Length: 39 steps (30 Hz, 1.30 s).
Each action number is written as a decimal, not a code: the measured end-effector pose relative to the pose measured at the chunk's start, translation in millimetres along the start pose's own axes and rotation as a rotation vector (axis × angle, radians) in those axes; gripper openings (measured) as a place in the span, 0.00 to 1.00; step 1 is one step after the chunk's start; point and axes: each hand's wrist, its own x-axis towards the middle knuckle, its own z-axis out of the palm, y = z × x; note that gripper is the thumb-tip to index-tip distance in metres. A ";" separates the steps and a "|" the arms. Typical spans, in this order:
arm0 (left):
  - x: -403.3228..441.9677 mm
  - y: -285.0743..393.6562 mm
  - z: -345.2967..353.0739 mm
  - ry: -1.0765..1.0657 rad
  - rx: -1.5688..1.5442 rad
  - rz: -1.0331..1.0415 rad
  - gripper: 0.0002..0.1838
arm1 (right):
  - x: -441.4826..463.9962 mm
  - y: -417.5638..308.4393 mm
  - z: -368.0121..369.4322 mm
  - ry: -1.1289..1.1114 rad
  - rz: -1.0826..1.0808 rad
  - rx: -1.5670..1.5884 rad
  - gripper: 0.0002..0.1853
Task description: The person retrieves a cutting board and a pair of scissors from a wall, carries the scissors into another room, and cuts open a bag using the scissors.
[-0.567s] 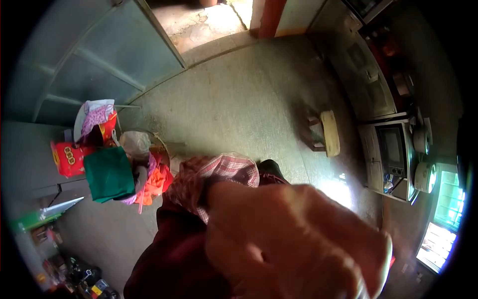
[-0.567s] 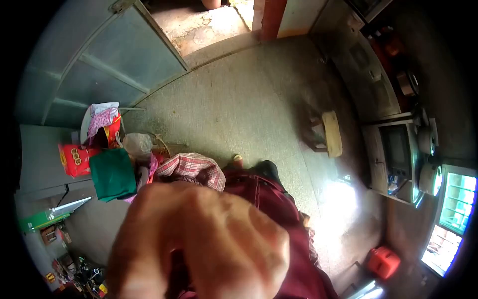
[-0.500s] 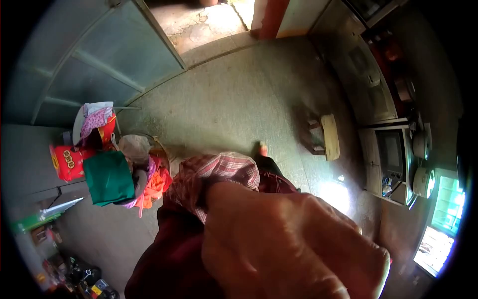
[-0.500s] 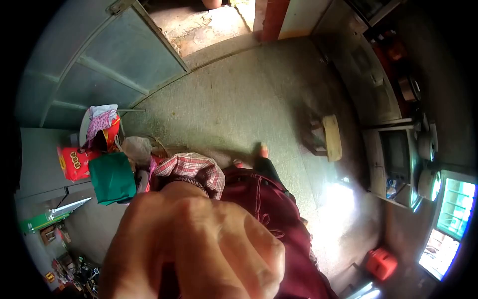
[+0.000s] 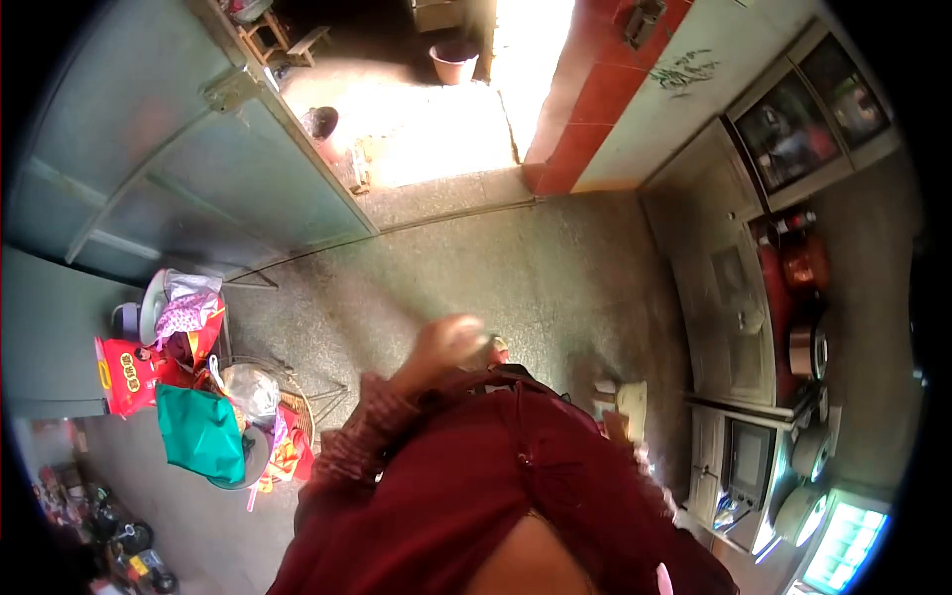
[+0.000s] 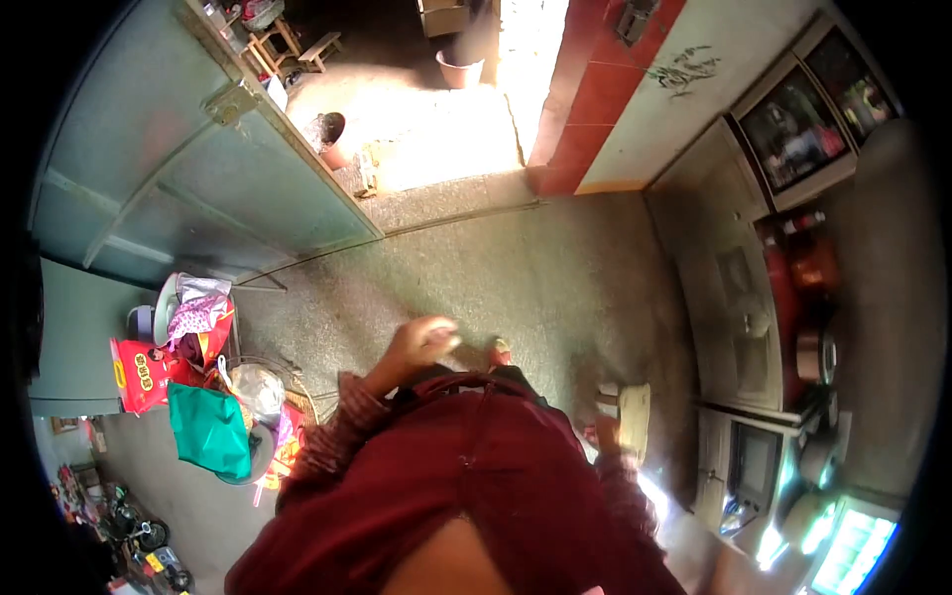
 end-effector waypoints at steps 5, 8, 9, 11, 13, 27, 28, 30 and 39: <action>-15.5 -100.5 -33.2 0.223 0.274 -0.437 0.16 | 0.7 -271.1 134.0 0.215 -0.811 -0.896 0.17; 20.4 -119.5 -49.4 0.226 0.271 -0.462 0.16 | 10.9 -367.3 240.8 -0.050 -0.721 -0.592 0.16; 44.4 -118.2 -55.8 0.216 0.248 -0.445 0.16 | 26.6 -377.5 273.0 -0.180 -0.685 -0.387 0.15; 100.5 -111.9 -70.6 0.173 0.196 -0.435 0.16 | 11.7 -405.9 338.1 -0.397 -0.641 -0.288 0.14; 160.6 -117.5 -85.3 0.153 0.131 -0.349 0.17 | 8.6 -426.9 384.1 -0.467 -0.730 -0.405 0.14; 431.2 -166.7 -265.4 0.057 0.469 -0.228 0.14 | 91.9 -434.4 298.9 0.264 -0.142 -0.342 0.16; 451.2 -165.7 -267.6 0.074 0.494 -0.171 0.14 | 91.6 -442.1 308.7 0.245 -0.136 -0.348 0.15; 492.7 -153.3 -264.4 0.038 0.406 -0.201 0.14 | 100.4 -460.9 333.5 0.201 -0.143 -0.364 0.15; 652.1 -169.0 -279.8 -0.060 0.057 -0.128 0.14 | 200.7 -641.3 472.5 0.011 -0.448 -0.447 0.15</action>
